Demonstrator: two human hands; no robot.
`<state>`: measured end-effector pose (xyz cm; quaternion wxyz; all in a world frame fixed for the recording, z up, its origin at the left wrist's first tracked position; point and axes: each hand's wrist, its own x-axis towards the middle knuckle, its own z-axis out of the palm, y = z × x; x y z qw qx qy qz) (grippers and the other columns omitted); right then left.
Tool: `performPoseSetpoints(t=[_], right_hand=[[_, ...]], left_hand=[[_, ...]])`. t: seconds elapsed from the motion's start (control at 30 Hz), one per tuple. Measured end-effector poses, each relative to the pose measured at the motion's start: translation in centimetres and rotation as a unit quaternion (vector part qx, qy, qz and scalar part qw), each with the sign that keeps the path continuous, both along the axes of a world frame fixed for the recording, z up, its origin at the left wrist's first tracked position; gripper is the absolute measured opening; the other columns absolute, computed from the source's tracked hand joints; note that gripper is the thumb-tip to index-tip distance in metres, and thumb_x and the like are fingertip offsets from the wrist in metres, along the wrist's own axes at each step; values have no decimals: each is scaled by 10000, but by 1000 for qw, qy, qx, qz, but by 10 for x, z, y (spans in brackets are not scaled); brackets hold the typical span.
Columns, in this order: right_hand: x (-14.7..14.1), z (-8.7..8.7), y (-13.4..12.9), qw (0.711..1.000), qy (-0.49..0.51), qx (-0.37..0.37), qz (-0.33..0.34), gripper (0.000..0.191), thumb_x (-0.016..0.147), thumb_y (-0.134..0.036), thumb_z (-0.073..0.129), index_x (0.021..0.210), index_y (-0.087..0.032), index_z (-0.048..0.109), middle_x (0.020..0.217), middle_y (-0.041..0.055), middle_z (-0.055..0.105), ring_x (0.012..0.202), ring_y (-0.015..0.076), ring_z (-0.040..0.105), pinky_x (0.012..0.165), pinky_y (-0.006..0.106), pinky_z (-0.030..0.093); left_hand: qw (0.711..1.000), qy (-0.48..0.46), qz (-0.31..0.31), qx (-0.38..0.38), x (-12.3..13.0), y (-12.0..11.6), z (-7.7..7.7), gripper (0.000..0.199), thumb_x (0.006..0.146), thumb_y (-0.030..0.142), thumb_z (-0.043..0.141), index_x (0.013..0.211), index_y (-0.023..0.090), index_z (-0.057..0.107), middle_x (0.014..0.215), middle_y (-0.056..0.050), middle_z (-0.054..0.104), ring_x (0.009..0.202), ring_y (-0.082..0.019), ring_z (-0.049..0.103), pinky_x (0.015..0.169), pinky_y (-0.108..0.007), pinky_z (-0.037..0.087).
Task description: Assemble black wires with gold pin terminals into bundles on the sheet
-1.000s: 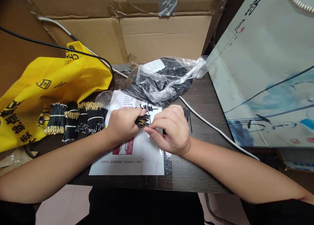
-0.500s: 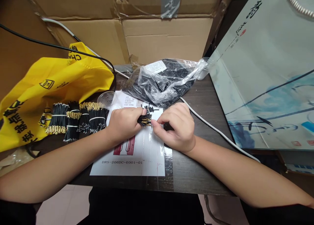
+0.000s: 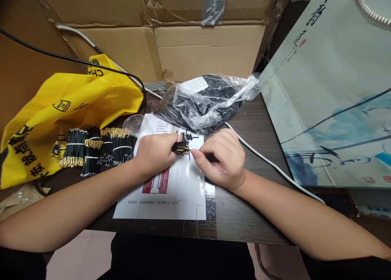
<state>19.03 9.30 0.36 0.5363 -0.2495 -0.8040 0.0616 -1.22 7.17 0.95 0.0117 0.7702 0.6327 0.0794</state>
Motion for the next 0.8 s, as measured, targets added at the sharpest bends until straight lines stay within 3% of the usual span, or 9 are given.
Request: performPoseSetpoints(t=[0.47, 0.8], right_hand=[[-2, -4, 0, 1000, -5, -22, 7, 156, 797, -157, 699, 741, -193, 558, 653, -11, 586, 637, 134, 531, 691, 348, 405], [-2, -5, 2, 1000, -9, 5, 5, 230, 781, -151, 720, 697, -202, 512, 606, -38, 560, 607, 120, 523, 683, 342, 399]], left_hand=[[1000, -5, -8, 3, 1, 0, -1, 256, 820, 332, 512, 988, 241, 682, 846, -29, 743, 746, -228, 679, 557, -287, 327], [1000, 0, -8, 3, 1, 0, -1, 250, 802, 322, 531, 987, 243, 681, 845, -22, 743, 751, -234, 686, 556, -293, 343]])
